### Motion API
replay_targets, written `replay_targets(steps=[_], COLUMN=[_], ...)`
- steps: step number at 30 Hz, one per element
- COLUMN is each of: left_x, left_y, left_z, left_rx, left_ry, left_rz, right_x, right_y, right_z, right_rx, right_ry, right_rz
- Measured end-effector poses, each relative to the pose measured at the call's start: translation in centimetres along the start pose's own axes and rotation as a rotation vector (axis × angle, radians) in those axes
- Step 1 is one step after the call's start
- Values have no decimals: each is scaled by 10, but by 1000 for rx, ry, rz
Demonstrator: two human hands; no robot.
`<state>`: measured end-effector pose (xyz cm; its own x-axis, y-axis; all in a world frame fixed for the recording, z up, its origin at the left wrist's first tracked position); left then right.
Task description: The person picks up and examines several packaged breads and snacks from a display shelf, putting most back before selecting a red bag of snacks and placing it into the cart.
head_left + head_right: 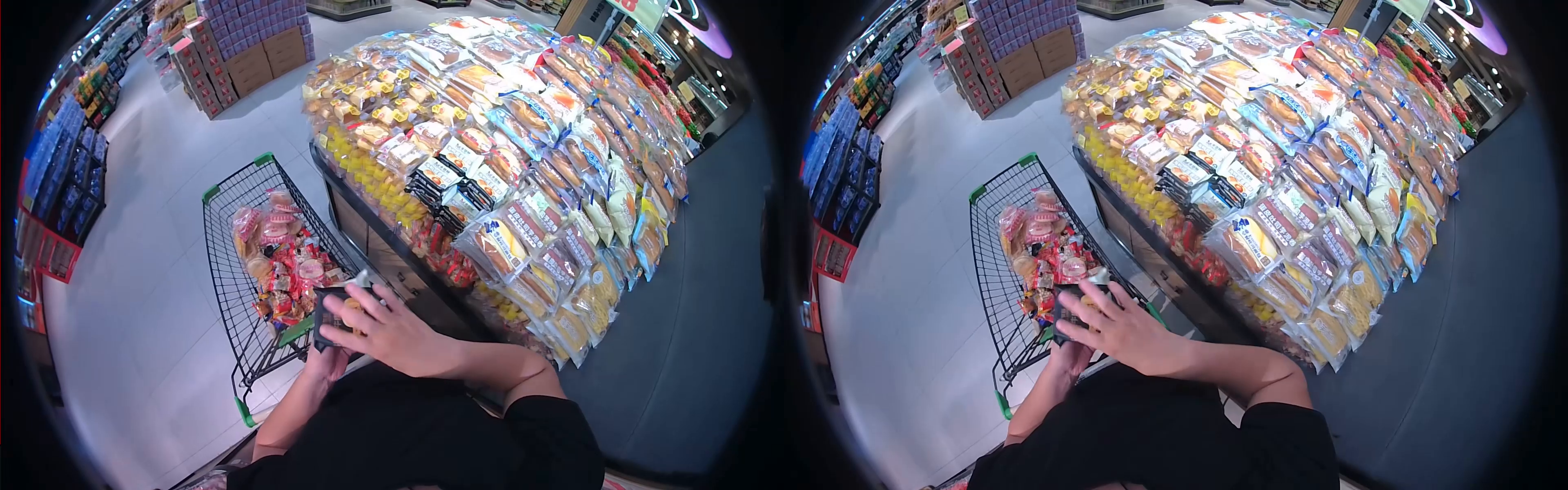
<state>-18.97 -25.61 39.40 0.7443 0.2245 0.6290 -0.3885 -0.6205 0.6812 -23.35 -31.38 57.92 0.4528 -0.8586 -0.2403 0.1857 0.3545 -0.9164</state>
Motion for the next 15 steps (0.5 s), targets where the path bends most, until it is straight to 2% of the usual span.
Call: replay_targets(steps=[1, 2, 4, 6, 7, 8, 10, 11, 12, 14, 15], left_x=[-3, -6, -24, -22, -25, -19, -30, -29, -29, -38, -25], left_y=[7, 12, -4, -9, -15, -13, -21, -17, -15, -31, -18], left_z=[-2, -5, -8, -9, -12, -13, -17, -5, -3, 0, -4], left_rx=[-40, -80, -59, -38, 2, -1, -7, -77, -77, 113, 160], left_ry=[11, 22, -41, 13, -22, -20, -246, 24, 25, -133, -181], left_rz=[22, 44, -27, 196, 342, 343, 498, 355, 355, 247, 262], right_x=[-4, -2, -7, -4, 0, 4, 11, 15, 20, 58, 85], right_y=[12, 9, 18, 19, 23, 26, 31, 34, 31, -8, -26], right_z=[-1, 1, 2, 1, -1, -2, -2, -3, -4, -7, -11], right_rx=[-107, -103, -281, -236, -270, -302, -324, -348, -348, -31, 68], right_ry=[-51, -48, -119, -115, -88, -62, -39, -16, -17, 177, 307], right_rz=[33, 31, 137, 166, 190, 213, 281, 353, 352, 421, 380])
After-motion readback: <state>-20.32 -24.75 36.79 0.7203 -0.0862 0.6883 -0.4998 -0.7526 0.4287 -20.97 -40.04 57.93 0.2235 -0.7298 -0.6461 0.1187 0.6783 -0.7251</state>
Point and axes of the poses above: each hand's wrist, its own z-axis towards the middle knuckle, its own y-axis out of the palm, x = y × z, the point moved 10 cm from there along z, towards the middle knuckle, and after that the axes turned 7 degrees about z, right-handed, at the moved point
